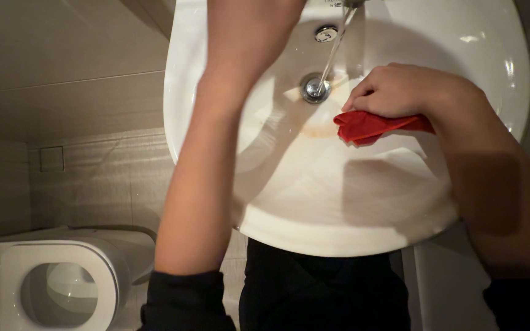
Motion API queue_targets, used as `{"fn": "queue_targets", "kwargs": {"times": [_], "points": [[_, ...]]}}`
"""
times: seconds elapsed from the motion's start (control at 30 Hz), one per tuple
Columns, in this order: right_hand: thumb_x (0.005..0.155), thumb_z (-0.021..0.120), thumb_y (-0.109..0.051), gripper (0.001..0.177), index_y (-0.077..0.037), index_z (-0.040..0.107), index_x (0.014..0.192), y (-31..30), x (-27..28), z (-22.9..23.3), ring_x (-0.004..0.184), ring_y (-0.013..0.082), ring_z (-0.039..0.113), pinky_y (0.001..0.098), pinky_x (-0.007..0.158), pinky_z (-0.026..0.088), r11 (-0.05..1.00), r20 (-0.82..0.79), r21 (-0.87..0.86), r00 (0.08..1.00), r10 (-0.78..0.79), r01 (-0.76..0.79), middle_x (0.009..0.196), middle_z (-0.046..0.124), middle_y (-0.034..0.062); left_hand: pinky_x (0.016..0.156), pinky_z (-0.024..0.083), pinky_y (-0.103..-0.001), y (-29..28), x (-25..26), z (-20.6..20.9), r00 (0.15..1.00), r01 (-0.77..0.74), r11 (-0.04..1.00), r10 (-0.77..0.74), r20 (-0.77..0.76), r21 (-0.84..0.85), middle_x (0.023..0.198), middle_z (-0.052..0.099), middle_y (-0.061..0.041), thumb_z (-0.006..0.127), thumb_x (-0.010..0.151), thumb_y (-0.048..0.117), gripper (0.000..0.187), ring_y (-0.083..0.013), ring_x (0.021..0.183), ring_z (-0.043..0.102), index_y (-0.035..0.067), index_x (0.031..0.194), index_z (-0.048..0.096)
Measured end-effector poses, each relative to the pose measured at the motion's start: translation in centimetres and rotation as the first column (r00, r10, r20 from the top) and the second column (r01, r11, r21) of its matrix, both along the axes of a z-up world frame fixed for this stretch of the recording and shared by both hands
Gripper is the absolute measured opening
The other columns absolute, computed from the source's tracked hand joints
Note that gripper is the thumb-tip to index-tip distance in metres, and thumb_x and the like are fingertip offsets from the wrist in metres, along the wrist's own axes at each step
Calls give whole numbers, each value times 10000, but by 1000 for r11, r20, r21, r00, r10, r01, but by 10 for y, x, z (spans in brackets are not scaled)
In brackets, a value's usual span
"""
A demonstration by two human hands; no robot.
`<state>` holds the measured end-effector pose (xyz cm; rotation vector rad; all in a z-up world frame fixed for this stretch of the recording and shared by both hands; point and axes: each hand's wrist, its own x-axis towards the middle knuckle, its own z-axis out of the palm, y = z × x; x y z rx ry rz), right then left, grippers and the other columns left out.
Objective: The person cleans a white bathroom sink using a red cloth. They wipe the basin, faucet, and drain area repeatedly, rinsing the cloth under running water multiple times to remove residue. The person scrubs the sink surfaces thoroughly, focusing on the basin and the area around the drain.
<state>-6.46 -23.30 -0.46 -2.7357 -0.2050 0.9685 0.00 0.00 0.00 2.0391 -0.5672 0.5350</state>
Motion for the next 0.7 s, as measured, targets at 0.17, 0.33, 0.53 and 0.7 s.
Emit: {"fn": "queue_targets", "kwargs": {"times": [0.17,0.33,0.53,0.7], "points": [[928,596,-323,344,-202,818,1161,-7,3,-6,881,298,764,432,848,568,1000,5,4,1000,-15,15,1035,819,92,617,590,-248,-6,-27,-13,564,293,877,-481,-671,-382,726,713,-33,629,936,80,197,-88,653,674,-23,801,730],[930,577,-358,365,-286,804,1206,-6,4,-8,926,295,750,430,879,563,998,-17,-54,999,28,-28,1071,806,87,611,562,-253,-56,-21,-57,419,211,789,-606,-676,-577,748,711,-63,618,981,61,173,-109,631,642,-69,921,716],[956,537,-368,379,-312,801,1223,-2,3,-9,1035,294,720,429,973,521,996,-40,-85,999,5,-9,1147,796,81,520,525,-254,-72,-11,-80,570,145,815,-532,-626,-561,689,641,-32,516,1001,96,224,-86,535,593,-21,926,692],[944,535,-375,379,-328,802,1209,-1,2,-11,1062,298,699,434,1008,504,997,-4,-70,999,32,-32,1178,776,66,393,417,-305,-72,-8,-79,661,138,896,-401,-635,-422,552,509,-11,489,1050,285,432,-96,413,458,4,746,609]]}}
